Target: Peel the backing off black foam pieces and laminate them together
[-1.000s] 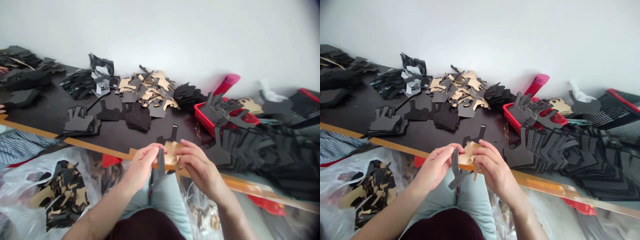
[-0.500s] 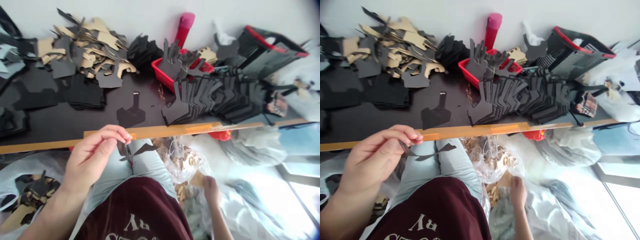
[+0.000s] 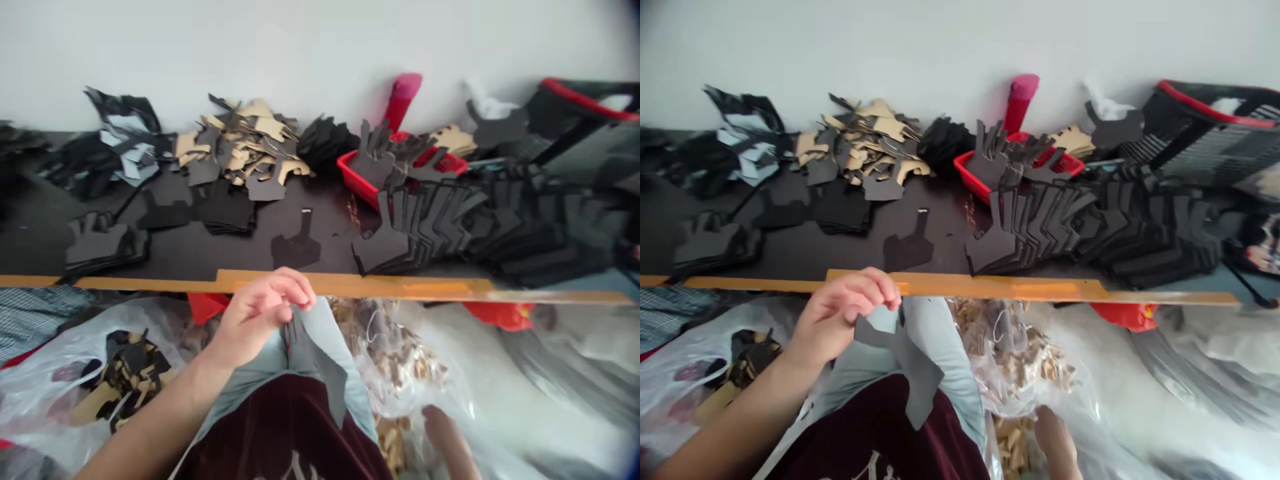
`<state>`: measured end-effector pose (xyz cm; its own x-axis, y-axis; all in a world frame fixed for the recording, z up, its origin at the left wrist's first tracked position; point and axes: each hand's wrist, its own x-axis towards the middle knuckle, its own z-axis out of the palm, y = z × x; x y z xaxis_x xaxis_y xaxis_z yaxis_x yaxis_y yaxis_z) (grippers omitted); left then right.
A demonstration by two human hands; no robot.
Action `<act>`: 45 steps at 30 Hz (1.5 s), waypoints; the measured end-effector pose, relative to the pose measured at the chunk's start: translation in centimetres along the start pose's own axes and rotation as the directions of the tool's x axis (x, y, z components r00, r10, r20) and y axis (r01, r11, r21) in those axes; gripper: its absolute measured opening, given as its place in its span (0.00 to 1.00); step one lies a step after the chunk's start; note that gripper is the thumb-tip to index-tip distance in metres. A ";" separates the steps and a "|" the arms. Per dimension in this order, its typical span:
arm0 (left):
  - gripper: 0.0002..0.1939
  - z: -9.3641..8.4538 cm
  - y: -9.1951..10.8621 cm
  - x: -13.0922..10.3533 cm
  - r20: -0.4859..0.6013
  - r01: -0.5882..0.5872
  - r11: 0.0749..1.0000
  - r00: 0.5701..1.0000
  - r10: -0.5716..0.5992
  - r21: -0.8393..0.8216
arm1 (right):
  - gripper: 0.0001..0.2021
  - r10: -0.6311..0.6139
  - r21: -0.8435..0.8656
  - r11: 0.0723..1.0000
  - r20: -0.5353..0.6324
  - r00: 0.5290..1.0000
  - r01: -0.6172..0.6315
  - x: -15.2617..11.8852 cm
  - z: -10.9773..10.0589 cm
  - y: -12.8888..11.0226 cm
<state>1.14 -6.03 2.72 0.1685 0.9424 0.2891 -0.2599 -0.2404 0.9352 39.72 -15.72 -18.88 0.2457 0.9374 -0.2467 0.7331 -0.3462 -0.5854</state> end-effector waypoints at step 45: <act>0.09 -6.9 -7.5 3.6 -0.359 0.273 0.475 0.928 0.098 0.836 | 0.20 -0.612 -0.101 0.789 -0.205 0.764 0.606 9.8 4.2 -35.9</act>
<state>-2.88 0.73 -4.68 -0.2103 0.9347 0.2867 0.7177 -0.0515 0.6944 13.12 5.70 -3.53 -0.1312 0.9354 0.3282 0.7914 0.2982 -0.5337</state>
